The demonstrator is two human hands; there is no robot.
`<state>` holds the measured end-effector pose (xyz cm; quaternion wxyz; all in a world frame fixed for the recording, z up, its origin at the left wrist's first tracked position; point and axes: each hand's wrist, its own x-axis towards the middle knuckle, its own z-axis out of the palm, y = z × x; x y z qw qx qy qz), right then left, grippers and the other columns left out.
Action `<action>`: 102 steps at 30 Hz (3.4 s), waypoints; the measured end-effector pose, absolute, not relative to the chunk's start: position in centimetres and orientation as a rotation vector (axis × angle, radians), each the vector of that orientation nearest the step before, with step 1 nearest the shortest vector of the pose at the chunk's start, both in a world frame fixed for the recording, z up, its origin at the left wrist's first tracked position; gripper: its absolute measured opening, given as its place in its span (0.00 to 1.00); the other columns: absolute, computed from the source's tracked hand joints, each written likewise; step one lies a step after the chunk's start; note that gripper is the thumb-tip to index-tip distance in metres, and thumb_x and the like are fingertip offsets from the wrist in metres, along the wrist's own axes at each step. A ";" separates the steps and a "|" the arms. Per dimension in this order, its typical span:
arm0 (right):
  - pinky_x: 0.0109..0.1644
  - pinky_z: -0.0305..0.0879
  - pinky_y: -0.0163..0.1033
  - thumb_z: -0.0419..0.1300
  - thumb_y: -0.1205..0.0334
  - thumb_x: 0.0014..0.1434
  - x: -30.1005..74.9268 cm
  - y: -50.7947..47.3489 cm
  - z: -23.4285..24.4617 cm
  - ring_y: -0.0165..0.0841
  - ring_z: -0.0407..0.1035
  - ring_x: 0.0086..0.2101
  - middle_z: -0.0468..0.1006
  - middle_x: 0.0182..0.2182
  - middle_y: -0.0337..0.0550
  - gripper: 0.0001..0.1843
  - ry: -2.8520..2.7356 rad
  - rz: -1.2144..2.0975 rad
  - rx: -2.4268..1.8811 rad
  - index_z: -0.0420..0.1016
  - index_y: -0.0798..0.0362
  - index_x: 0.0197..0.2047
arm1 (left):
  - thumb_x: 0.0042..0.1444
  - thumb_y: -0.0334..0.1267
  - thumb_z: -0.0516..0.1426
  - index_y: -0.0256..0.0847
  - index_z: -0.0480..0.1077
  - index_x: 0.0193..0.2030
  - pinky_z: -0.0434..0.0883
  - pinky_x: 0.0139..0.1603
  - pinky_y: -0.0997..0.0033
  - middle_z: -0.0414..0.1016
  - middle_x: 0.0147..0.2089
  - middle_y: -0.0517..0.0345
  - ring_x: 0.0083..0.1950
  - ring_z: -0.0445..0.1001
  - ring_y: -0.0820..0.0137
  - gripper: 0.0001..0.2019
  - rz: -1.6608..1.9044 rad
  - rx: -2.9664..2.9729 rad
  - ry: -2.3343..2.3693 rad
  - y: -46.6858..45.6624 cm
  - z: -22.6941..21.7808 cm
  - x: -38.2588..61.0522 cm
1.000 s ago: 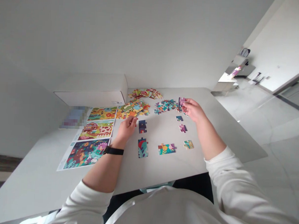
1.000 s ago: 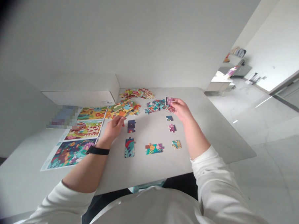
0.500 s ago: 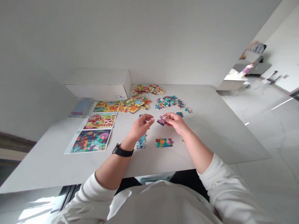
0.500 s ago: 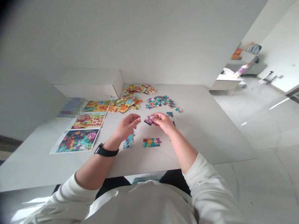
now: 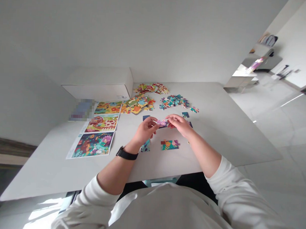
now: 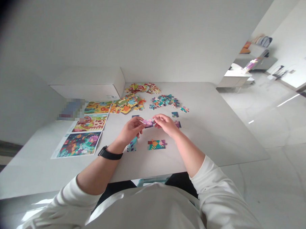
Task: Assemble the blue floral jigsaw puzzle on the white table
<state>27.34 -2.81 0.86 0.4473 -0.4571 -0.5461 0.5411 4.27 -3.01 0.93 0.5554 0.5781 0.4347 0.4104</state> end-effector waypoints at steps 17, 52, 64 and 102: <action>0.45 0.72 0.42 0.76 0.43 0.54 27.1 -2.6 -0.2 0.37 0.78 0.38 0.86 0.35 0.40 0.21 -1.461 1.387 -1.152 0.79 0.48 0.40 | 0.57 0.66 0.67 0.44 0.69 0.48 0.67 0.19 0.77 0.83 0.36 0.58 0.24 0.77 0.73 0.29 0.923 1.351 1.056 -3.1 0.6 4.3; 0.56 0.78 0.47 0.71 0.71 0.56 36.5 -1.9 2.3 0.39 0.81 0.48 0.83 0.58 0.49 0.29 -1.857 0.558 -1.417 0.79 0.48 0.61 | 0.60 0.68 0.65 0.40 0.73 0.51 0.75 0.29 0.72 0.86 0.48 0.47 0.36 0.80 0.69 0.31 0.875 1.480 0.963 -3.8 1.1 4.7; 0.56 0.78 0.45 0.71 0.76 0.54 39.5 -0.9 0.6 0.40 0.82 0.48 0.87 0.52 0.47 0.27 -1.911 0.678 -1.682 0.83 0.48 0.56 | 0.63 0.72 0.60 0.40 0.75 0.53 0.76 0.34 0.69 0.85 0.49 0.46 0.38 0.80 0.67 0.33 0.778 1.590 0.968 -3.8 0.6 4.6; 0.66 0.73 0.46 0.69 0.76 0.58 40.0 -1.0 -0.2 0.41 0.82 0.53 0.90 0.50 0.42 0.18 -2.083 0.387 -1.615 0.90 0.44 0.45 | 0.70 0.47 0.59 0.46 0.79 0.56 0.80 0.48 0.61 0.84 0.52 0.50 0.47 0.83 0.61 0.14 0.581 2.221 0.854 -4.4 3.1 7.9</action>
